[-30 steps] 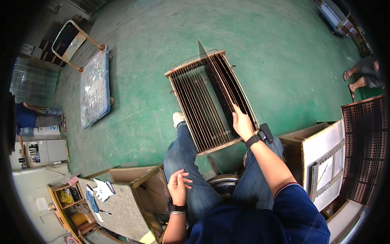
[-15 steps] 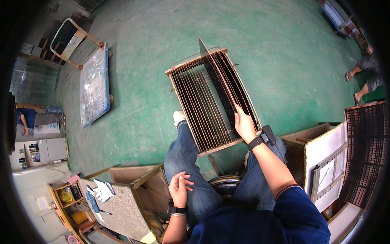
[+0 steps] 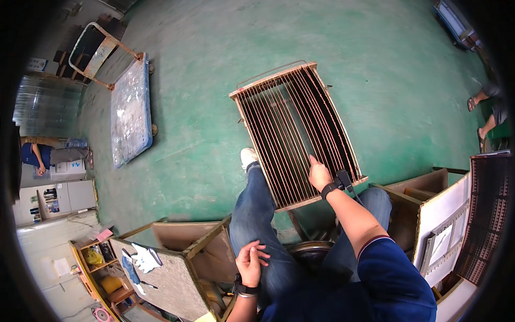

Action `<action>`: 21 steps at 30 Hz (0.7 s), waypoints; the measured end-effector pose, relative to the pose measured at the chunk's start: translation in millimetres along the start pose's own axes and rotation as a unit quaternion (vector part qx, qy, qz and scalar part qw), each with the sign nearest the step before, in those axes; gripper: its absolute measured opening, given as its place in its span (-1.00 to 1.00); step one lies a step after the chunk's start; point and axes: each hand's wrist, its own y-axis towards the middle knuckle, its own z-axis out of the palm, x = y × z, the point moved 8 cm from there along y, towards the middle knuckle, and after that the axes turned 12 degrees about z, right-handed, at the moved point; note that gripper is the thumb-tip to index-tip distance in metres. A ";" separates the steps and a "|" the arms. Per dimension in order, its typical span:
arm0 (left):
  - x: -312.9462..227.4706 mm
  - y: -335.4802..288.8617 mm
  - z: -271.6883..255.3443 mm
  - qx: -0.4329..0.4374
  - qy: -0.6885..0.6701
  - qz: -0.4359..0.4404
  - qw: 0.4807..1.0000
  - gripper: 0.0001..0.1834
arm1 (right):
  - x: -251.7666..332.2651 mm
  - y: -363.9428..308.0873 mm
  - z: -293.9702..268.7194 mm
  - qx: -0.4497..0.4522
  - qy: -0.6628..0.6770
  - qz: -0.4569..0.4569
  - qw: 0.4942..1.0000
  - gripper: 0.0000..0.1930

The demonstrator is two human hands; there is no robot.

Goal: Inspecting flat solar or circuit panels and placing them into a vertical storage rack.

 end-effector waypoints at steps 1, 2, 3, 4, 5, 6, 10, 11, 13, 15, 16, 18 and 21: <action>-0.1 0.4 -0.8 -0.001 0.001 -0.001 1.000 -0.76 | -11.6 5.0 17.0 0.058 -0.045 0.060 0.995 -0.52; 0.2 -0.3 -1.4 0.001 -0.005 -0.005 1.000 -0.75 | -12.0 5.9 23.2 0.044 -0.059 0.043 0.996 -0.51; 0.5 -0.3 -1.6 0.004 -0.011 -0.009 1.000 -0.75 | -17.0 9.4 29.5 0.033 -0.062 0.064 0.995 -0.55; 0.7 0.2 -1.4 0.005 -0.018 -0.010 1.000 -0.75 | -21.2 11.8 33.6 0.027 -0.035 0.070 0.997 -0.57; 0.4 0.2 -4.3 -0.001 -0.015 -0.010 1.000 -0.75 | -18.8 11.7 37.9 0.024 -0.008 0.073 0.997 -0.60; -0.3 0.8 -1.0 0.003 -0.020 -0.013 1.000 -0.75 | -26.6 15.7 36.1 -0.018 0.038 0.063 0.997 -0.62; 2.5 0.2 -0.5 -0.001 -0.033 -0.015 0.999 -0.76 | -43.0 19.1 41.4 -0.032 0.095 0.057 0.993 -0.64; 3.2 -0.2 -0.9 0.001 -0.033 -0.012 0.999 -0.76 | -40.3 17.6 40.7 -0.034 0.075 0.035 0.996 -0.64; 4.4 0.0 -1.4 0.003 -0.026 -0.009 1.000 -0.75 | -37.4 20.0 36.9 -0.041 0.057 0.013 0.997 -0.65; 2.0 0.7 0.5 0.007 -0.024 -0.005 1.000 -0.76 | -36.4 19.6 35.7 -0.021 -0.005 0.034 0.999 -0.71; 0.6 1.8 2.9 0.011 -0.024 -0.002 1.000 -0.76 | -35.4 19.8 33.4 -0.016 -0.045 0.043 0.998 -0.79; -0.9 2.2 2.9 0.007 -0.033 -0.001 0.999 -0.76 | -15.0 5.8 19.0 -0.022 -0.083 0.029 0.996 -0.82; -6.3 0.5 2.1 0.008 -0.044 0.015 0.999 -0.76 | 30.1 -30.5 -35.3 -0.058 -0.134 -0.044 0.988 -0.86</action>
